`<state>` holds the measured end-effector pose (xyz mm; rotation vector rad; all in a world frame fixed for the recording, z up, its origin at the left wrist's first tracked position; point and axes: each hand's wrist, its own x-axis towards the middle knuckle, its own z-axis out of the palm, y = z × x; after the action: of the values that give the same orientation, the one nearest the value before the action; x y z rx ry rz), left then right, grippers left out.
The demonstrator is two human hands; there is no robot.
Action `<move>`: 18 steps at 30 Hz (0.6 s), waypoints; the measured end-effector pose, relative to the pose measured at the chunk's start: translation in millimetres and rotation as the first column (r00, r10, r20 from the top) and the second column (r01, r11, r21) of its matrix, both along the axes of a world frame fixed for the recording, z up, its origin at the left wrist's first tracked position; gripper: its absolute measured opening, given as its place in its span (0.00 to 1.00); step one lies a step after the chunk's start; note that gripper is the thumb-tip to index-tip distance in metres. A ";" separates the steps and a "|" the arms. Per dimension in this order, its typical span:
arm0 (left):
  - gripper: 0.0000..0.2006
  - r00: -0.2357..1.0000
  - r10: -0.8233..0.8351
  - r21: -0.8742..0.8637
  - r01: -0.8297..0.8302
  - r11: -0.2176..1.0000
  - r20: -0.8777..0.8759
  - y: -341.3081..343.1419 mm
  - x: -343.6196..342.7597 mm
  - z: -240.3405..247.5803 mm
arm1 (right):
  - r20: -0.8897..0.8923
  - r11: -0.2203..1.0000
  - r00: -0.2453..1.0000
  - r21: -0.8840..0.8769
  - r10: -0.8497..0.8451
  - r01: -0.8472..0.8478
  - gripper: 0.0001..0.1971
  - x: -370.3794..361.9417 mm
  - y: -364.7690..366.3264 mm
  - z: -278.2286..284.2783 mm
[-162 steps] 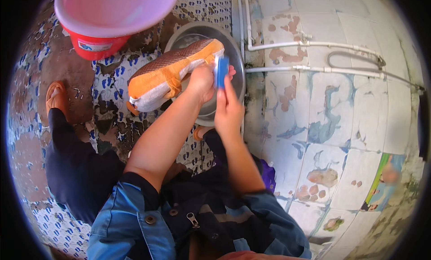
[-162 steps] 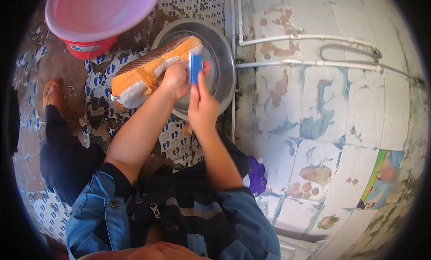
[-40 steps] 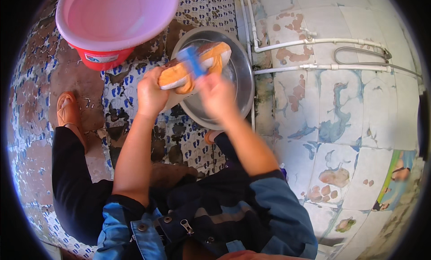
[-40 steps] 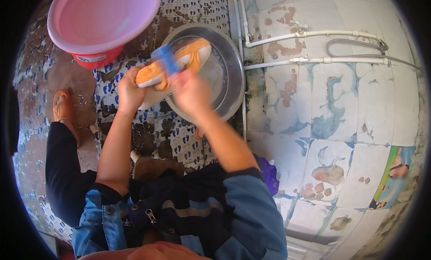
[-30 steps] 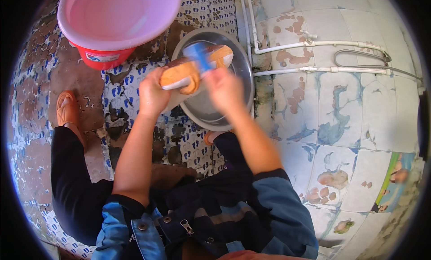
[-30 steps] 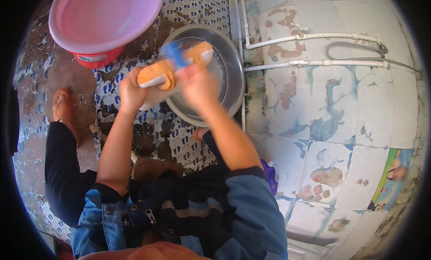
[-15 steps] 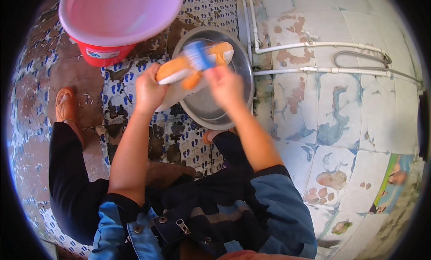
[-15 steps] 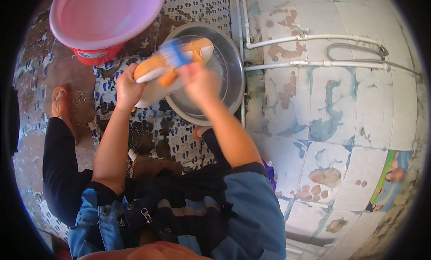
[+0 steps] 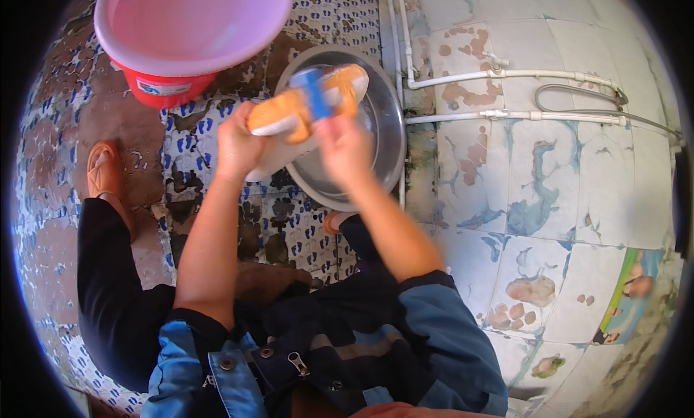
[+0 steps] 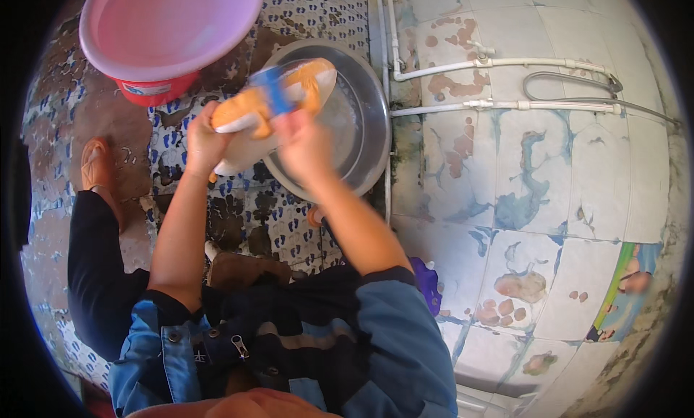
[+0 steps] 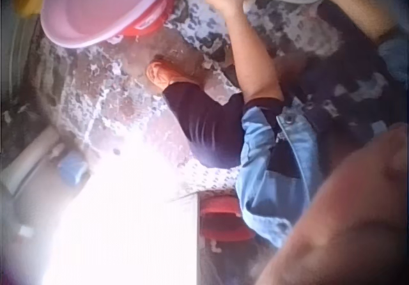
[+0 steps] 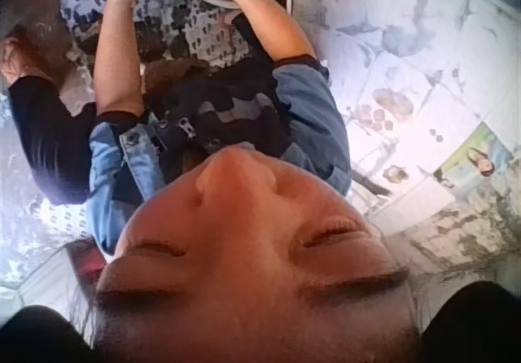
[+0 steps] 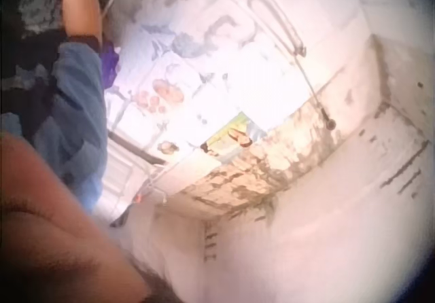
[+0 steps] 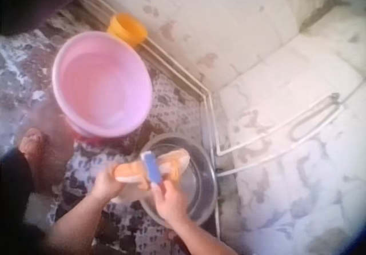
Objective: The person scrubs a white and orange donut-shaped plush pillow with a blue brush. They hold the pillow over a metal basin and scrub the surface, including the face and the inner ring, repeatedly.
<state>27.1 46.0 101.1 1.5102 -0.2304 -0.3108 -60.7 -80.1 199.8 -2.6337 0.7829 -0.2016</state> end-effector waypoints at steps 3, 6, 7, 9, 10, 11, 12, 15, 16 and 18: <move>0.09 0.999 -0.048 -0.033 0.047 0.998 -0.012 3.9 3.4 0.2 | 0.011 0.938 0.941 0.067 0.339 -0.339 0.13 -15.5 23.1 -6.1; 0.10 0.999 -0.026 0.008 0.026 1.000 0.036 5.7 2.9 -5.3 | 0.224 0.989 0.966 -0.046 -0.128 0.141 0.16 -1.0 -64.9 -13.4; 0.10 1.000 -0.023 -0.001 0.023 1.000 0.021 7.0 0.5 -5.9 | 0.153 0.971 0.963 -0.052 -0.224 0.234 0.15 -3.3 -81.3 -11.0; 0.10 1.000 -0.010 -0.018 0.010 1.000 0.021 7.3 5.3 -5.9 | 0.109 0.978 0.973 -0.026 -0.204 0.208 0.15 -2.5 -59.7 -6.7; 0.10 0.999 -0.016 -0.074 0.012 0.997 -0.049 6.8 6.7 -9.1 | 0.126 0.994 0.986 0.010 -0.107 0.107 0.15 -7.3 -14.7 -12.0; 0.10 0.993 -0.036 -0.135 0.020 0.991 -0.115 5.5 10.3 -11.6 | 0.200 0.992 0.980 0.120 0.019 -0.044 0.14 -15.4 7.7 -19.0; 0.10 0.984 -0.054 -0.184 0.022 0.983 -0.171 8.2 14.7 -11.9 | 0.209 0.991 0.977 0.113 0.047 -0.072 0.14 -14.7 10.0 -21.9; 0.11 0.998 -0.033 -0.114 0.027 0.993 -0.048 7.7 6.2 -4.5 | 0.190 0.993 0.976 0.073 -0.106 0.093 0.15 -5.2 -15.2 -29.0; 0.10 1.000 -0.022 -0.064 0.023 0.998 0.022 4.8 4.7 -6.7 | 0.152 0.974 0.963 0.094 -0.221 0.208 0.16 -0.1 -53.5 -25.2; 0.10 1.000 -0.014 -0.069 0.012 0.998 -0.027 -3.7 6.1 -9.6 | 0.133 0.970 0.961 0.062 -0.241 0.234 0.15 10.1 -45.3 -22.5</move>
<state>33.2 42.2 91.5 1.4361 -0.2273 -0.3309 -50.7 -125.5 177.2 -2.4471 1.0407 -0.4235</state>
